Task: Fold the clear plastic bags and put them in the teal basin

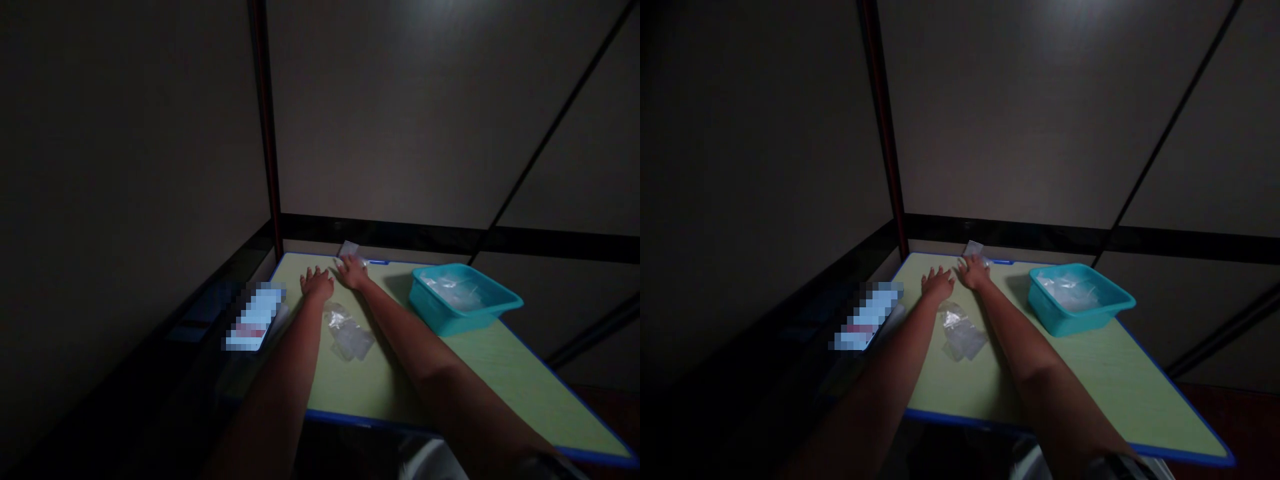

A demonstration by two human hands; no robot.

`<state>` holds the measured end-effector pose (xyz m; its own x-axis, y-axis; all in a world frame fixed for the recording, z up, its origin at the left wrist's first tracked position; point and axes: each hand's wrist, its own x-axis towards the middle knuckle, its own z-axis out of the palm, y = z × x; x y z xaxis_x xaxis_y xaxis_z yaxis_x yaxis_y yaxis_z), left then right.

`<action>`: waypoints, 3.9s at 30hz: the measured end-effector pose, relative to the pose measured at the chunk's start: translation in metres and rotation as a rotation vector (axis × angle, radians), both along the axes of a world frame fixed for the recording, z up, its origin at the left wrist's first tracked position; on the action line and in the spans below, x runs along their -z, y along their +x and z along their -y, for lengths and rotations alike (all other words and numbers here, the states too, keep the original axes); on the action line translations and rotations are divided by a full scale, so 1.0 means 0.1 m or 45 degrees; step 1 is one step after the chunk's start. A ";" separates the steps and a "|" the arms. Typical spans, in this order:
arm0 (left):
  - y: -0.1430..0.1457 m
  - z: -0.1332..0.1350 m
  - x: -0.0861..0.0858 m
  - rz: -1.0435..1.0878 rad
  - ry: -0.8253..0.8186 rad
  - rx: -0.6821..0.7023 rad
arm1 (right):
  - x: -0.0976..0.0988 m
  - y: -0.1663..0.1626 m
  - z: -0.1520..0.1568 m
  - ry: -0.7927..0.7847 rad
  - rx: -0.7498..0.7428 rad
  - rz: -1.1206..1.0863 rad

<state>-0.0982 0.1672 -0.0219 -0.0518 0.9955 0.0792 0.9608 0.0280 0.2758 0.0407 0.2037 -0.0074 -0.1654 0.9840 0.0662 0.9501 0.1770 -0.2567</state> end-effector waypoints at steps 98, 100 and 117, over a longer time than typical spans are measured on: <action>0.14 2.03 -0.01 0.055 0.152 0.685 | 0.14 1.28 2.45 0.826 -0.193 -0.257; 0.11 2.04 0.00 0.060 0.143 0.719 | 0.14 1.25 2.48 0.823 -0.216 -0.214; 0.11 2.03 0.00 0.103 0.145 0.556 | 0.14 0.87 2.99 0.224 -0.755 -0.021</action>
